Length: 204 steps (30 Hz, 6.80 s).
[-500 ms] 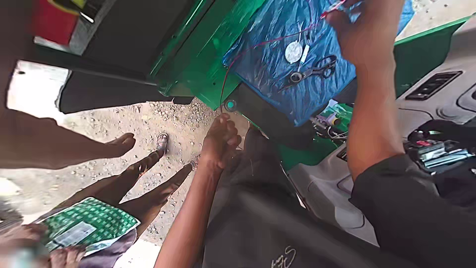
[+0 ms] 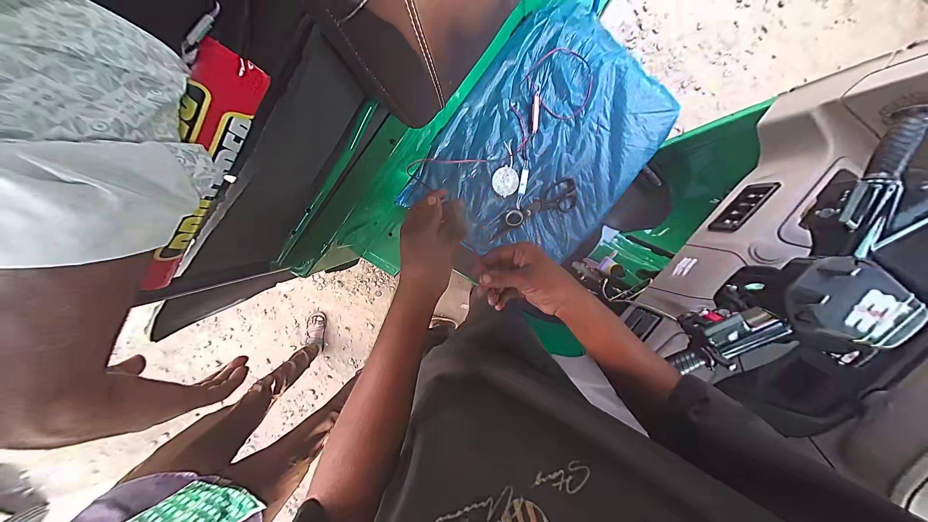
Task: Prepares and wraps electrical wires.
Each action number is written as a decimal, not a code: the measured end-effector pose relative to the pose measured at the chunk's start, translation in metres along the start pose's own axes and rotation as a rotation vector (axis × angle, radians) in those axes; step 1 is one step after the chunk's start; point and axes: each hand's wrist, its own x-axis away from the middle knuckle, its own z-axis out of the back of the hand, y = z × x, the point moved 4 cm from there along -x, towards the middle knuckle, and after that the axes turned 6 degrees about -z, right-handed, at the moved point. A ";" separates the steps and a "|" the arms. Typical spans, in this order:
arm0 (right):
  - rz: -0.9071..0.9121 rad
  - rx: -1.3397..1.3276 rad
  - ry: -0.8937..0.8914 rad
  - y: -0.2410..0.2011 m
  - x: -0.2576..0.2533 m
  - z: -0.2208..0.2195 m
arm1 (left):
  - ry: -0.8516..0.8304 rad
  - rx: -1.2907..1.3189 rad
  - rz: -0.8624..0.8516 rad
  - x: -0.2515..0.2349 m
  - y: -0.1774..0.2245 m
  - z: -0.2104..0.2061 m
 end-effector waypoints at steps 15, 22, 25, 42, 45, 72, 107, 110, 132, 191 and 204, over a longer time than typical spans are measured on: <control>0.185 -0.350 0.133 -0.014 0.034 -0.062 | -0.218 -1.042 -1.089 0.148 0.047 0.012; 0.206 -0.358 0.147 -0.015 0.038 -0.088 | -0.150 -1.064 -1.242 0.157 0.058 0.021; 0.195 -0.359 0.146 -0.014 0.038 -0.097 | -0.123 -1.071 -1.283 0.161 0.061 0.023; 0.951 0.603 0.138 -0.036 0.038 -0.127 | -0.264 -0.228 -0.529 0.159 0.085 0.070; 0.917 0.610 0.123 -0.036 0.034 -0.130 | -0.246 -0.310 -0.544 0.163 0.088 0.072; 1.070 0.936 -0.121 -0.036 0.029 -0.132 | -0.181 -0.419 -0.446 0.170 0.081 0.076; 0.836 0.223 -0.228 -0.040 0.019 -0.108 | -0.335 0.001 -0.444 0.130 0.042 0.064; 0.832 0.155 -0.210 -0.042 0.014 -0.101 | -0.235 -0.237 -0.581 0.129 0.045 0.059; 0.075 1.877 0.199 0.027 -0.098 0.205 | -0.083 -0.444 -0.515 0.097 0.055 0.058; 0.438 0.915 0.536 -0.025 0.057 0.039 | -0.016 -0.357 -0.374 0.021 0.080 0.049; 0.488 1.227 0.579 -0.022 0.050 0.035 | -0.207 -0.519 -0.443 0.038 0.062 0.037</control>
